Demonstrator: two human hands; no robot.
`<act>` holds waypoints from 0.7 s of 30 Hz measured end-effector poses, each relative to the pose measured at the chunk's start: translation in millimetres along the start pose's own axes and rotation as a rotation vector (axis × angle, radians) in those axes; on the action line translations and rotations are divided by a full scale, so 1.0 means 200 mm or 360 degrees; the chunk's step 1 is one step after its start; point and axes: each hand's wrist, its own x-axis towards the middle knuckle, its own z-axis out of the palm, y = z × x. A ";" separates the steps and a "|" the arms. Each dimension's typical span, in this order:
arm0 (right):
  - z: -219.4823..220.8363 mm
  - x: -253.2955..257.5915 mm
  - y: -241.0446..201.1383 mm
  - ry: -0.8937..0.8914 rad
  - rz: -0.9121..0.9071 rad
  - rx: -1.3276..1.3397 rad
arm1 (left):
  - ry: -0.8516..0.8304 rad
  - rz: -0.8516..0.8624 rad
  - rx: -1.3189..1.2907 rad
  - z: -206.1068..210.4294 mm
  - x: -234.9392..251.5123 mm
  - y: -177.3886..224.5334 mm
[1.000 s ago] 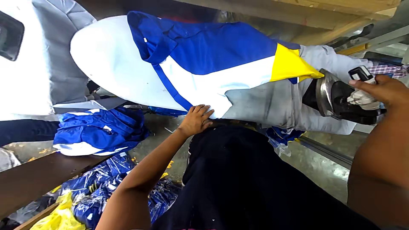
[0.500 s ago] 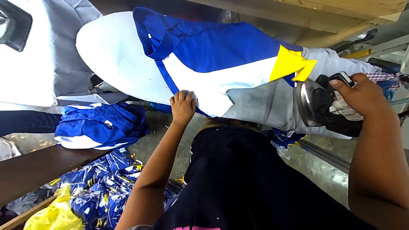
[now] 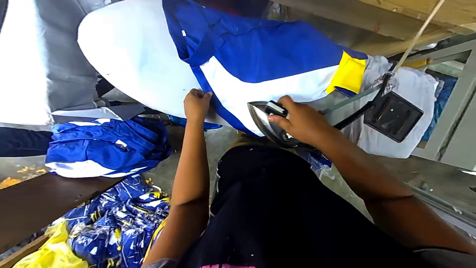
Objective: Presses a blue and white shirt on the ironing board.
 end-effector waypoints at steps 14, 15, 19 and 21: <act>0.27 0.35 -0.35 0.0038 0.0053 -0.0153 | -0.0064 0.0038 -0.0646 -0.06 0.10 -0.01; 0.26 0.34 -0.35 0.0024 0.0054 -0.0155 | -0.0081 0.0068 -0.0608 -0.07 0.12 -0.01; 0.25 0.32 -0.31 0.0005 0.0076 -0.0185 | -0.0173 0.0170 -0.0652 -0.11 0.17 -0.02; 0.26 0.35 -0.33 0.0016 0.0087 -0.0196 | -0.0171 0.0203 -0.0769 -0.10 0.17 -0.05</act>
